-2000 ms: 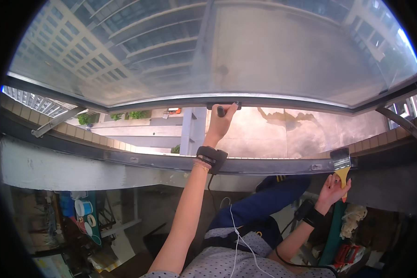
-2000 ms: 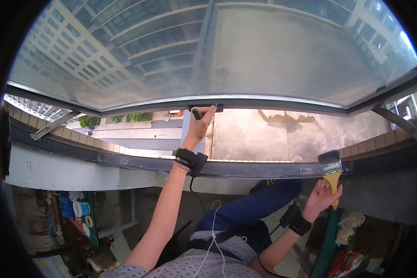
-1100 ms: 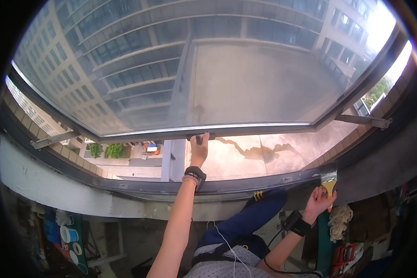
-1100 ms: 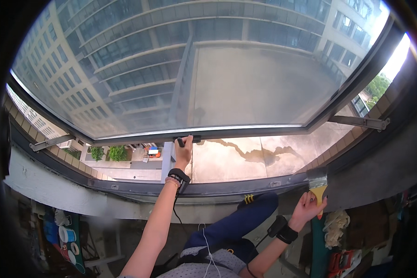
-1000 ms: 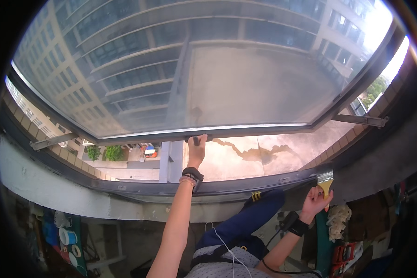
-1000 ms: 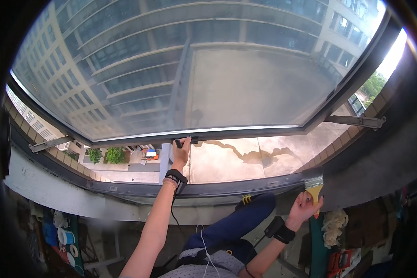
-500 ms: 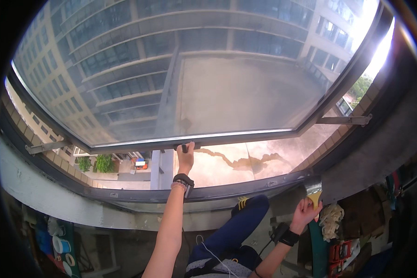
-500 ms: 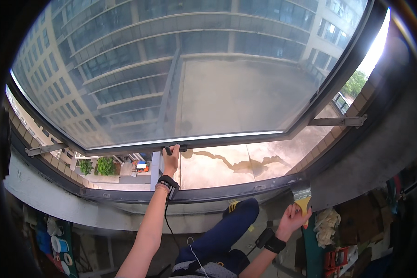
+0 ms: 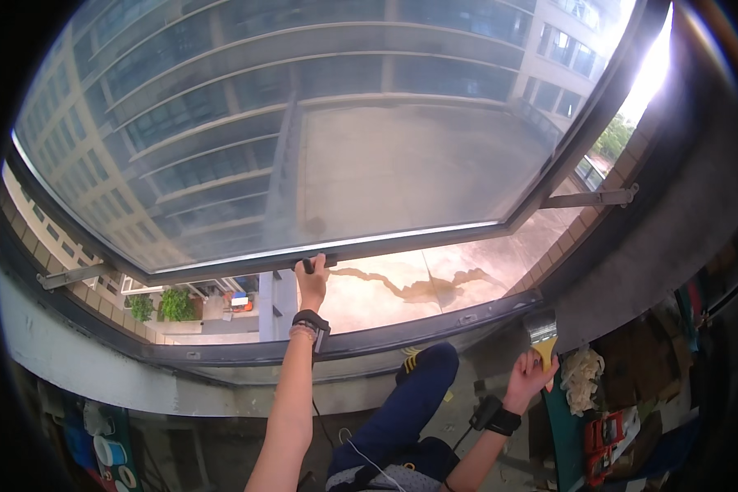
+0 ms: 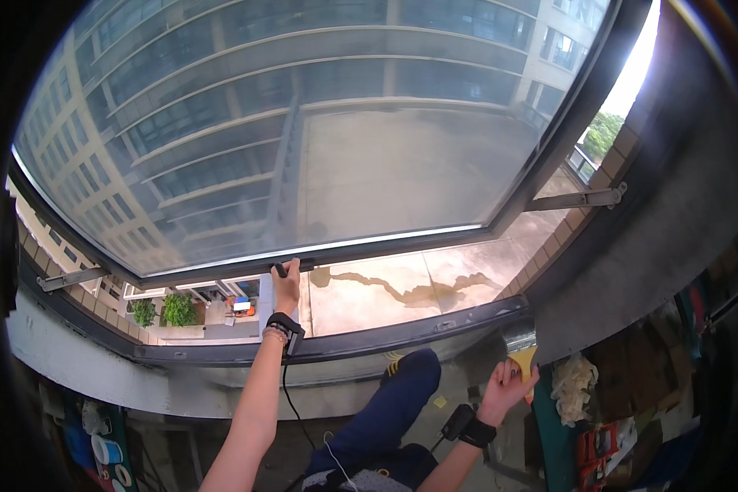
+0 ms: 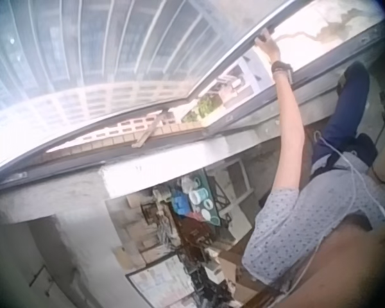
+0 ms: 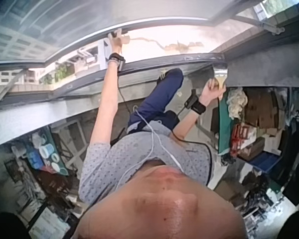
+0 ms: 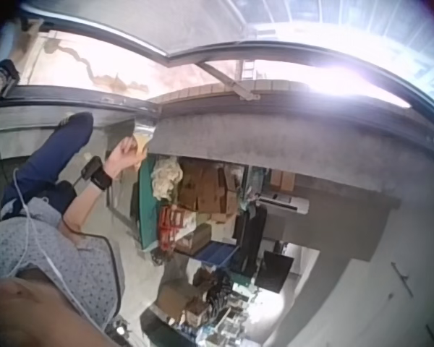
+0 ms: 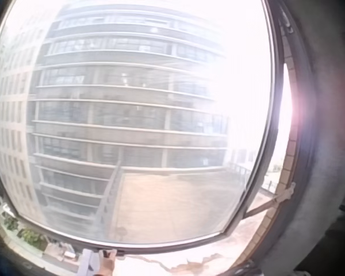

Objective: Painting or applying sealant to the wall and frame around a window using a brush.

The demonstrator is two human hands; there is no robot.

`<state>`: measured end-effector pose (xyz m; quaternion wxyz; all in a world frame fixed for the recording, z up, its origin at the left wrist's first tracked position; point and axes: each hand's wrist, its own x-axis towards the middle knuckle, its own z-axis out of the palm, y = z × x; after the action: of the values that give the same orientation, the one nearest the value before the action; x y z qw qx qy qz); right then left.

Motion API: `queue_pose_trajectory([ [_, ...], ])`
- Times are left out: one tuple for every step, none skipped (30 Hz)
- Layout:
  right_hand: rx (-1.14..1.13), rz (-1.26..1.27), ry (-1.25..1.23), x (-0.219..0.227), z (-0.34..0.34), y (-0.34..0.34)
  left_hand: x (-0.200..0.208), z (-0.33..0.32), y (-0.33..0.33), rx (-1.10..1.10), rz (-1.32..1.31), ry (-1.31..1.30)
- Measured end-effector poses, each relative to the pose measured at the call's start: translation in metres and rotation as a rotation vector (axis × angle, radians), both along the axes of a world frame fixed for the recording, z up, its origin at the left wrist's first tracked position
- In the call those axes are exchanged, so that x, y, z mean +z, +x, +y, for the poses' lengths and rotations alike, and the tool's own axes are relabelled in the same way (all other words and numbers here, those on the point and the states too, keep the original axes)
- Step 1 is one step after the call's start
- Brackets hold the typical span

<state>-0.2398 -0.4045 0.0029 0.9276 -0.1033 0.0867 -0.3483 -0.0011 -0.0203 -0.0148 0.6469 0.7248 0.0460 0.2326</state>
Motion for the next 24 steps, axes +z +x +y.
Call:
queue_pose_trajectory([
  [-0.004, -0.002, 0.000, 0.001, -0.001, 0.000, 0.002, 0.003, -0.001, -0.010, 0.004, 0.000],
  [0.004, -0.023, 0.014, 0.002, -0.003, -0.001, -0.009, 0.006, 0.005, -0.010, 0.015, -0.031],
  [0.011, -0.045, 0.029, 0.004, -0.004, -0.001, -0.011, 0.006, 0.006, -0.015, 0.013, -0.032],
  [0.006, -0.046, 0.028, 0.005, -0.004, -0.001, -0.013, 0.006, 0.007, 0.009, -0.015, -0.013],
  [0.003, -0.067, 0.027, 0.007, -0.004, -0.002, -0.015, 0.006, 0.008, 0.035, -0.043, 0.005],
  [-0.002, -0.086, 0.023, 0.008, -0.005, -0.004, -0.019, 0.005, 0.008, 0.041, -0.043, -0.014],
  [-0.008, -0.084, 0.019, 0.010, -0.007, -0.006, -0.021, 0.006, 0.010, 0.035, -0.041, -0.018],
  [-0.006, -0.117, 0.044, 0.011, -0.008, -0.005, -0.024, 0.006, 0.012, 0.054, -0.043, -0.036],
  [-0.007, -0.146, 0.067, 0.012, -0.010, -0.007, -0.022, 0.004, 0.013, 0.070, -0.041, -0.055],
  [-0.017, -0.164, 0.054, 0.013, -0.011, -0.009, -0.021, 0.006, 0.013, 0.002, -0.003, -0.029],
  [-0.017, -0.161, 0.049, 0.012, -0.013, -0.011, -0.020, 0.006, 0.012, 0.017, -0.004, -0.040],
  [-0.009, -0.175, 0.035, 0.011, -0.016, -0.013, -0.021, 0.010, 0.013, 0.008, 0.004, -0.017],
  [-0.004, -0.192, 0.021, 0.015, -0.015, -0.015, -0.025, 0.013, 0.016, -0.005, 0.010, 0.007],
  [-0.047, -0.165, 0.040, 0.018, -0.014, -0.017, -0.029, 0.012, 0.018, 0.034, -0.009, -0.006],
  [-0.051, -0.164, 0.036, 0.018, -0.015, -0.021, -0.030, 0.013, 0.019, 0.030, -0.008, -0.009],
  [-0.063, -0.155, 0.022, 0.018, -0.017, -0.025, -0.031, 0.015, 0.019, 0.010, 0.005, -0.011],
  [-0.075, -0.146, 0.009, 0.018, -0.018, -0.028, -0.032, 0.016, 0.019, -0.011, 0.018, -0.012],
  [-0.078, -0.146, 0.007, 0.018, -0.020, -0.032, -0.032, 0.017, 0.020, -0.011, 0.017, -0.042],
  [-0.087, -0.170, 0.020, 0.017, -0.022, -0.036, -0.033, 0.017, 0.021, -0.016, 0.020, -0.039],
  [-0.096, -0.193, 0.034, 0.017, -0.025, -0.040, -0.034, 0.017, 0.022, -0.004, 0.022, -0.034],
  [-0.104, -0.191, 0.031, 0.017, -0.029, -0.044, -0.032, 0.014, 0.021, 0.003, 0.024, -0.033],
  [-0.115, -0.217, -0.019, 0.017, -0.033, -0.048, -0.030, 0.012, 0.018, -0.048, 0.062, -0.089],
  [-0.126, -0.242, -0.070, 0.016, -0.037, -0.053, -0.028, 0.008, 0.017, -0.055, 0.065, -0.090],
  [-0.124, -0.243, -0.069, 0.019, -0.036, -0.054, -0.030, 0.009, 0.017, -0.009, 0.017, -0.088],
])
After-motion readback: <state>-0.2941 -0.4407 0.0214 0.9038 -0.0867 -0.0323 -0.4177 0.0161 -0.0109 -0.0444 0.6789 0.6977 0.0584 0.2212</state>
